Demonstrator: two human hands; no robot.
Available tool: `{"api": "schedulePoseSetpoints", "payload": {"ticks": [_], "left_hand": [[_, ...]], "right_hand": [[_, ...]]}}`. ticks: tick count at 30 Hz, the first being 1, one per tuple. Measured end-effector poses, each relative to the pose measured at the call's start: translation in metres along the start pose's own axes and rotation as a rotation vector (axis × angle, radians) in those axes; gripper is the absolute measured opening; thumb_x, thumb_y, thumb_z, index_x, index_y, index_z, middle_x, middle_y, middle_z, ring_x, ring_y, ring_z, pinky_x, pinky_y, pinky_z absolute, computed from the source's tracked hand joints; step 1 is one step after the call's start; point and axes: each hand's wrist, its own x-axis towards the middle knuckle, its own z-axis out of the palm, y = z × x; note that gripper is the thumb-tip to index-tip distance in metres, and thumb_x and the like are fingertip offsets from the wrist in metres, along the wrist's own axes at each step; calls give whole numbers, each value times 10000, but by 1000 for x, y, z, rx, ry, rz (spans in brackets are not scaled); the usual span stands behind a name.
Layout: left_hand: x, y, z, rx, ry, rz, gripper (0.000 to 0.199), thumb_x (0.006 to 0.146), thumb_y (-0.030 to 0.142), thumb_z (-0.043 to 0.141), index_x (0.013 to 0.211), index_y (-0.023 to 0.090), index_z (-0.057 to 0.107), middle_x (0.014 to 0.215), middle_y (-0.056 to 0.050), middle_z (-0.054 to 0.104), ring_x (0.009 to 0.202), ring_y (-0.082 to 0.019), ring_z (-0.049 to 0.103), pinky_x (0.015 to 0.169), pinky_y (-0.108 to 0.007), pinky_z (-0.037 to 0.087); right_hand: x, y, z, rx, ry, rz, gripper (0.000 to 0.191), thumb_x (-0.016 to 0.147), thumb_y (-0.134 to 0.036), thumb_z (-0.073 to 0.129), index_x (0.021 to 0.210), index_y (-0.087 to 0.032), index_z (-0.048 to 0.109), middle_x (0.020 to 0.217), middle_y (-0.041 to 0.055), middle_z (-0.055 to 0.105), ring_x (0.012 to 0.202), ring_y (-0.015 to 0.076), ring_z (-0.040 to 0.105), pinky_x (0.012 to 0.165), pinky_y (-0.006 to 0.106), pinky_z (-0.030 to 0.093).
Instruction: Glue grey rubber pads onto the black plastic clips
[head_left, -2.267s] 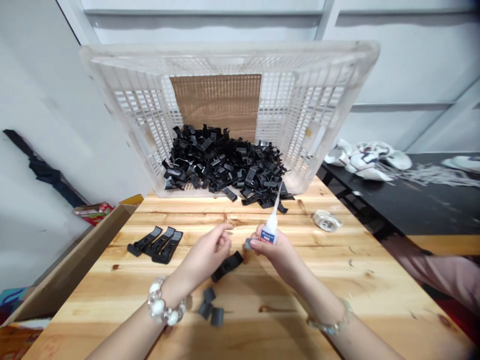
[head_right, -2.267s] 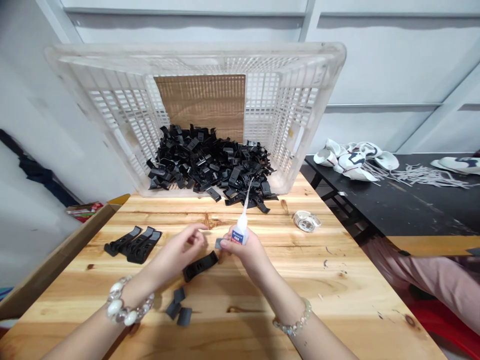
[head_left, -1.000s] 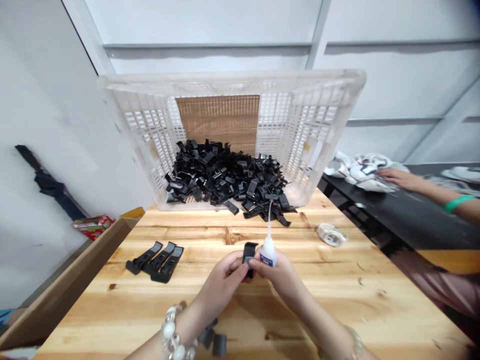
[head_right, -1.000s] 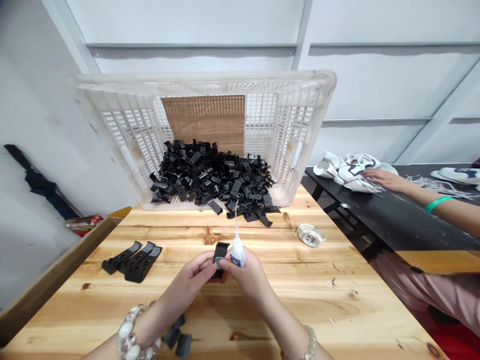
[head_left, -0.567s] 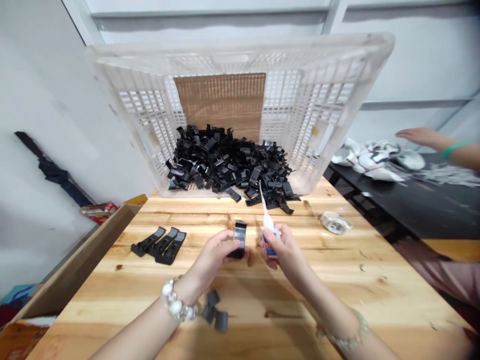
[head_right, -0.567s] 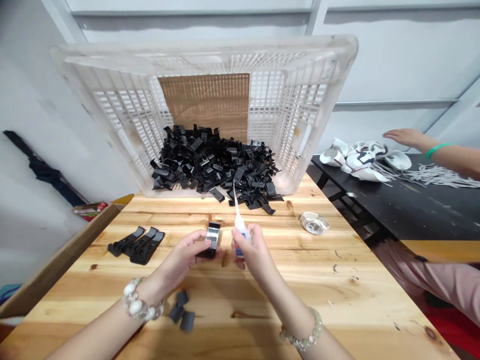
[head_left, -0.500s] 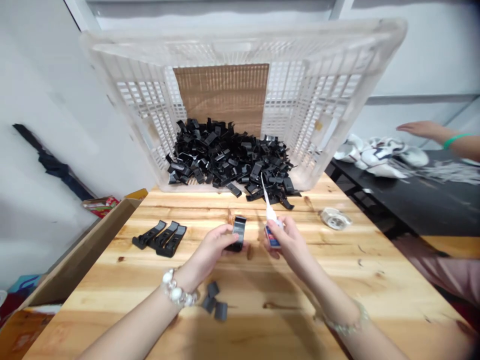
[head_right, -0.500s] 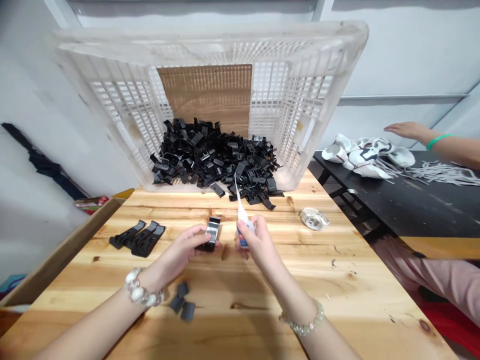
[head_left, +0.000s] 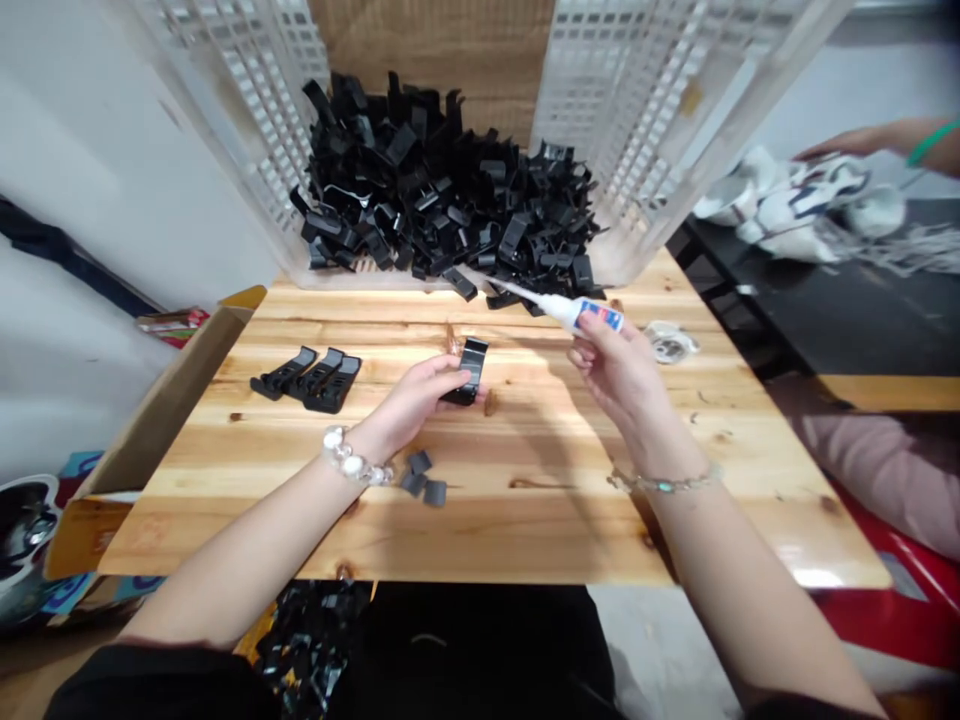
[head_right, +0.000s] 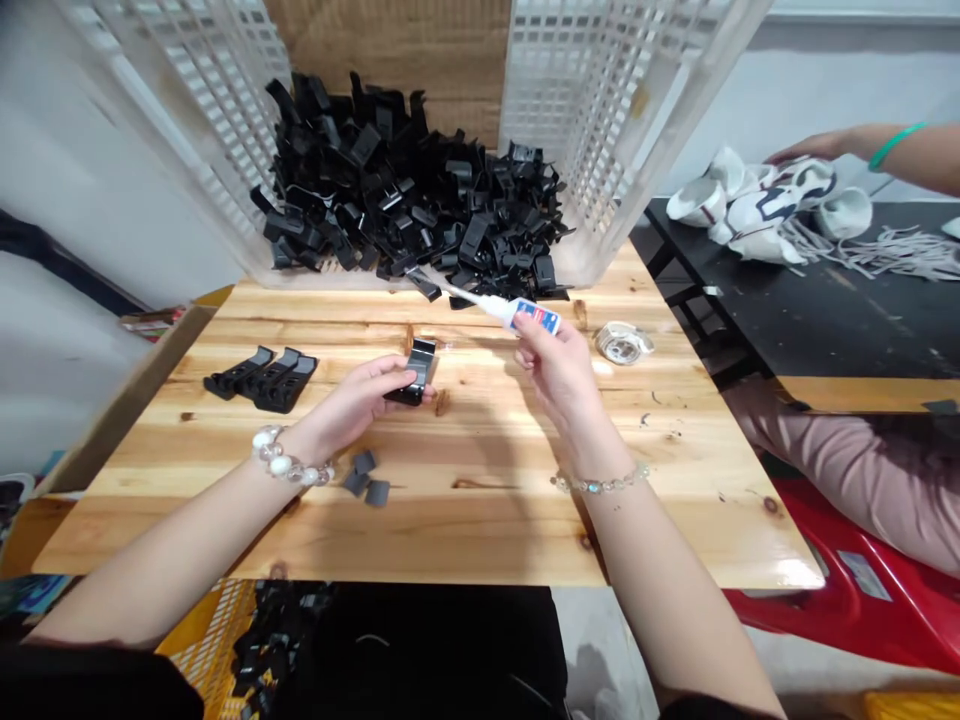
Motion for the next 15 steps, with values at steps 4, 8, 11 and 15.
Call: {"api": "schedulePoseSetpoints", "payload": {"ticks": [4, 8, 11, 15], "left_hand": [[1, -1, 0, -7, -16, 9, 247, 809, 354, 682, 919, 136, 648, 904, -62, 711, 896, -187, 655, 898, -352, 475], [2, -1, 2, 20, -27, 20, 234, 828, 345, 664, 912, 126, 660, 886, -59, 698, 884, -182, 641, 871, -333, 471], [2, 0, 3, 30, -9, 21, 221, 823, 338, 667, 885, 127, 654, 866, -52, 694, 863, -177, 638, 852, -321, 467], [2, 0, 5, 41, -14, 17, 212, 828, 329, 660, 891, 127, 653, 859, -53, 690, 851, -171, 633, 840, -312, 464]], "right_hand": [[-2, -6, 0, -21, 37, -26, 333, 700, -338, 741, 698, -209, 435, 558, -91, 391, 409, 27, 268, 373, 195, 183], [-5, -8, 0, -26, 61, -88, 325, 680, -274, 713, 684, -218, 393, 517, -102, 367, 371, 26, 250, 372, 206, 143], [-7, -8, 0, 3, 23, -90, 306, 674, -243, 688, 663, -223, 382, 458, -113, 325, 348, 26, 193, 373, 216, 112], [-7, -9, 0, -18, -37, -74, 313, 684, -258, 687, 663, -232, 376, 399, -121, 301, 332, 33, 159, 371, 221, 104]]}}
